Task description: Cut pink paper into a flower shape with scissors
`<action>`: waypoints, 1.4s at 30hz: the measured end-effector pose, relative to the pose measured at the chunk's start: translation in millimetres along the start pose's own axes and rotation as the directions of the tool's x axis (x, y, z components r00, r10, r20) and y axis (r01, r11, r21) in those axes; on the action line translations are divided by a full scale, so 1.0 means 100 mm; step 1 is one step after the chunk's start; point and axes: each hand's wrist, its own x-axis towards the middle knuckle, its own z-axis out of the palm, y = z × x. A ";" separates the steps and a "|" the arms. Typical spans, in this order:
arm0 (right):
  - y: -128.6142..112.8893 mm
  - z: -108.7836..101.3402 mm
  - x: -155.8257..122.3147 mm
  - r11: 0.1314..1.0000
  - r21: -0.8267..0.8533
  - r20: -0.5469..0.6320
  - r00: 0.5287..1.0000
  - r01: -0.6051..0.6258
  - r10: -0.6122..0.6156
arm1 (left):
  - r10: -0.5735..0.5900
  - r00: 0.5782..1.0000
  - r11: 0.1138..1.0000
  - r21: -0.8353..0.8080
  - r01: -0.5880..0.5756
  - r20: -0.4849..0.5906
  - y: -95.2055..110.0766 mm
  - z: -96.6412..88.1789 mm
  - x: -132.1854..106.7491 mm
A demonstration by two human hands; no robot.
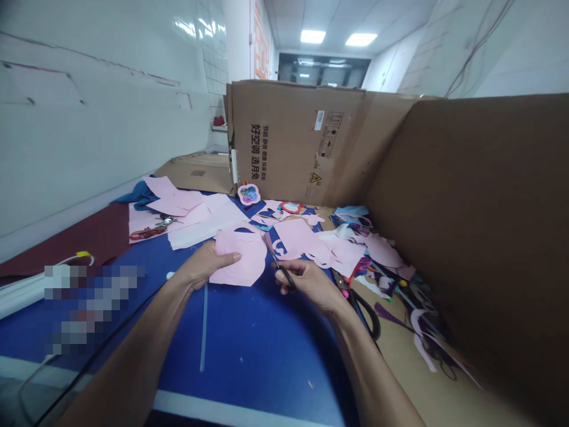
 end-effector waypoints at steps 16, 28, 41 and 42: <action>-0.05 -0.05 -0.01 0.999 -0.044 0.027 0.999 -0.017 0.018 | -0.024 1.000 0.999 -0.031 0.024 0.008 0.02 -0.02 -0.01; -0.03 -0.08 -0.01 0.995 -0.095 0.069 0.997 -0.012 0.019 | -0.103 0.993 0.984 -0.141 0.110 0.058 -0.01 -0.05 0.02; -0.03 -0.02 0.05 0.996 0.091 -0.100 0.995 0.016 -0.007 | -0.182 0.982 0.873 -0.449 0.189 0.060 -0.06 0.02 0.09; -0.03 0.00 0.05 0.994 0.107 -0.128 0.992 0.019 -0.005 | -0.175 0.983 0.856 -0.484 0.180 0.055 -0.05 0.03 0.09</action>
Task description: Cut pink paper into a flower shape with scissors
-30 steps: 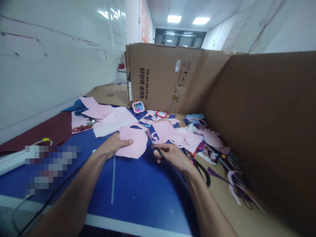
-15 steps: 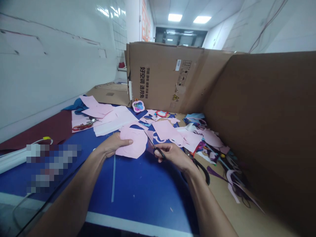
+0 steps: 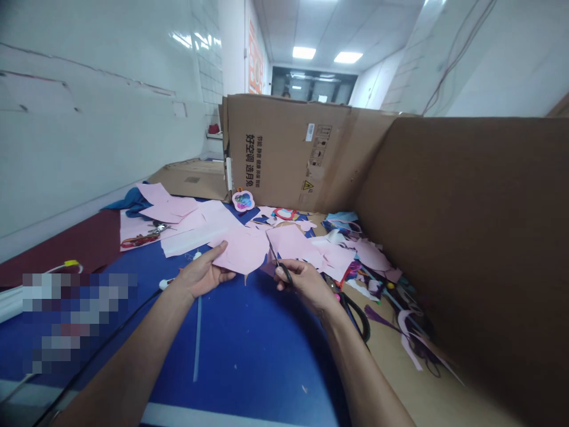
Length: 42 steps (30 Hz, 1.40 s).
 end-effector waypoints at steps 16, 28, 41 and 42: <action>0.15 0.34 0.03 0.986 0.124 -0.131 0.987 0.110 -0.094 | 0.352 0.925 0.930 -0.060 -0.364 -0.145 -0.34 0.43 -0.01; 0.28 0.40 0.07 0.990 0.073 -0.108 0.987 0.125 -0.116 | 0.331 0.901 0.927 -0.083 -0.366 -0.281 -0.37 0.49 -0.02; 0.23 0.42 0.01 0.976 0.123 -0.004 0.984 0.179 -0.179 | 0.364 0.883 0.919 -0.041 -0.393 -0.295 -0.43 0.53 -0.06; 0.23 0.42 0.01 0.974 0.132 0.004 0.983 0.183 -0.185 | 0.366 0.883 0.918 -0.040 -0.394 -0.295 -0.43 0.54 -0.06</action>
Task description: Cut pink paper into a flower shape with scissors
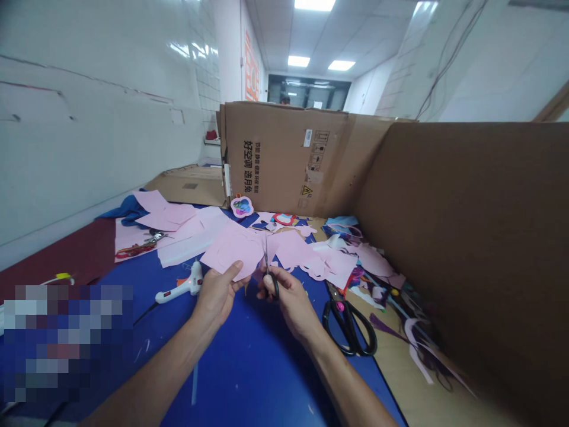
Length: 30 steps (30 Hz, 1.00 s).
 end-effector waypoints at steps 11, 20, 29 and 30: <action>-0.01 -0.01 0.01 0.999 0.020 -0.004 0.999 0.042 -0.042 | -0.010 1.000 0.999 0.043 0.009 0.011 -0.02 0.01 -0.03; -0.01 -0.04 0.03 0.999 -0.001 -0.029 0.999 0.042 -0.042 | -0.007 1.000 0.997 0.078 0.005 0.030 -0.03 0.01 -0.05; 0.02 -0.08 0.04 0.999 -0.012 -0.047 0.998 0.037 -0.038 | -0.002 0.999 0.997 0.074 -0.001 0.038 -0.02 -0.01 -0.03; 0.03 -0.08 0.04 0.999 -0.017 -0.048 0.998 0.039 -0.040 | 0.000 0.999 0.997 0.077 -0.003 0.039 -0.02 -0.01 -0.03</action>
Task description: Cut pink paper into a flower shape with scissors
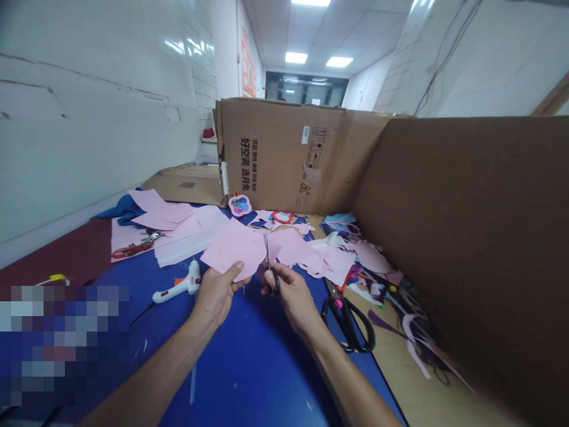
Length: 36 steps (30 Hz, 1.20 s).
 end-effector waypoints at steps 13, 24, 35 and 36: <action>0.00 -0.04 0.01 0.995 -0.100 -0.033 0.999 0.014 -0.017 | -0.001 1.000 1.000 0.018 0.001 0.000 0.04 -0.01 0.01; -0.03 -0.05 0.01 0.990 -0.138 -0.050 0.999 0.014 -0.021 | -0.011 1.000 1.000 0.025 0.011 0.003 0.06 -0.03 0.03; -0.07 -0.03 0.02 0.986 -0.169 -0.072 0.997 0.007 -0.020 | -0.011 1.000 0.999 0.035 0.010 0.008 0.08 -0.03 0.03; -0.07 -0.03 0.02 0.986 -0.167 -0.073 0.997 0.006 -0.019 | -0.012 1.000 0.999 0.036 0.012 0.008 0.08 -0.03 0.03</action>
